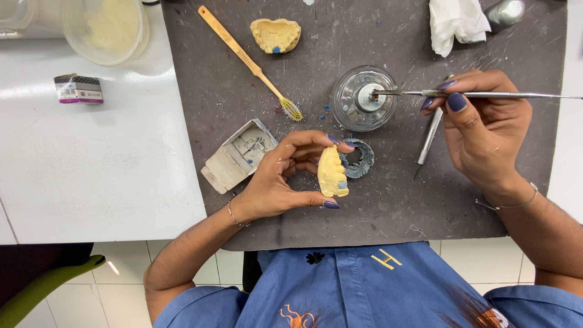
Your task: The person holds a yellow dental impression with a wax tooth pattern in one hand and a metal wax carving instrument in the other. They repeatedly warm the instrument tip over a small alcohol lamp flame and use it to shape and smooth blue wax on the teeth of the model, turning the model to reach different areas.
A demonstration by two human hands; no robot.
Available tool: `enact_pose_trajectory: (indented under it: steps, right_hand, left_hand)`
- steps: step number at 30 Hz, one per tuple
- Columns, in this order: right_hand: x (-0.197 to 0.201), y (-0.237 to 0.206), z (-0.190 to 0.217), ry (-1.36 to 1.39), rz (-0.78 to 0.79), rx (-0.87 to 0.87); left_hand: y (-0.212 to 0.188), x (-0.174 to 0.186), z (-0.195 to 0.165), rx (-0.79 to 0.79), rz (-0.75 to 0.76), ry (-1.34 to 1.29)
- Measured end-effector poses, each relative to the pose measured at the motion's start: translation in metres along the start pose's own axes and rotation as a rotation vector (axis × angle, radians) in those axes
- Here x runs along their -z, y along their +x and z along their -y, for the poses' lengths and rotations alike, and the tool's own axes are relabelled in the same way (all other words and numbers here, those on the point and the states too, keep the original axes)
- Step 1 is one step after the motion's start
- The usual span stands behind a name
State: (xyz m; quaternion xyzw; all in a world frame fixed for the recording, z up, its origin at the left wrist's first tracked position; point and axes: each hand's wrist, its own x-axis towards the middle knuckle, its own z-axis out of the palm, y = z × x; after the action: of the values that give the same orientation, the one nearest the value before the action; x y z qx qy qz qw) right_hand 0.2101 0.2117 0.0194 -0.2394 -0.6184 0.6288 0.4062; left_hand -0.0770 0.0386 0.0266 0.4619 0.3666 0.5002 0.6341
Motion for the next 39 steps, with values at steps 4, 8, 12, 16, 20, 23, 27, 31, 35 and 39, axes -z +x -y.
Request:
enact_pose_trajectory:
  steps: [4,8,12,16,20,23,27,31,35,39]
  right_hand:
    - [0.001,0.000,-0.001,-0.026,0.029,0.038]
    - [-0.001,0.001,-0.001,-0.015,0.019,0.021]
    - [-0.003,0.001,0.001,-0.020,0.012,0.016]
    - [-0.002,0.002,0.001,-0.009,-0.032,0.005]
    - [0.001,0.000,-0.004,0.011,-0.031,0.035]
    - [0.003,-0.003,-0.008,-0.016,-0.033,0.057]
    - [0.006,-0.007,-0.012,-0.044,-0.032,0.063]
    - [0.007,-0.008,-0.015,-0.015,-0.042,0.056]
    - [0.005,-0.006,-0.013,-0.020,-0.010,0.083]
    - [0.002,-0.003,-0.008,0.017,-0.003,0.065]
  left_hand:
    - [0.001,0.000,0.002,-0.034,-0.009,-0.011]
    - [0.002,-0.001,0.005,-0.028,-0.020,-0.121]
    - [-0.001,-0.002,0.007,-0.043,-0.052,-0.040]
    - [0.000,-0.005,0.009,-0.089,-0.051,-0.065]
    - [0.002,-0.007,0.007,-0.105,-0.062,-0.042]
    - [0.001,-0.010,0.002,-0.081,-0.063,-0.014]
    - [-0.001,-0.008,-0.004,0.004,-0.054,0.084]
    - [0.000,-0.011,0.002,-0.053,-0.065,0.040]
    - [0.001,-0.011,0.015,-0.123,-0.093,-0.139]
    - [-0.003,-0.009,0.025,-0.138,-0.097,-0.151]
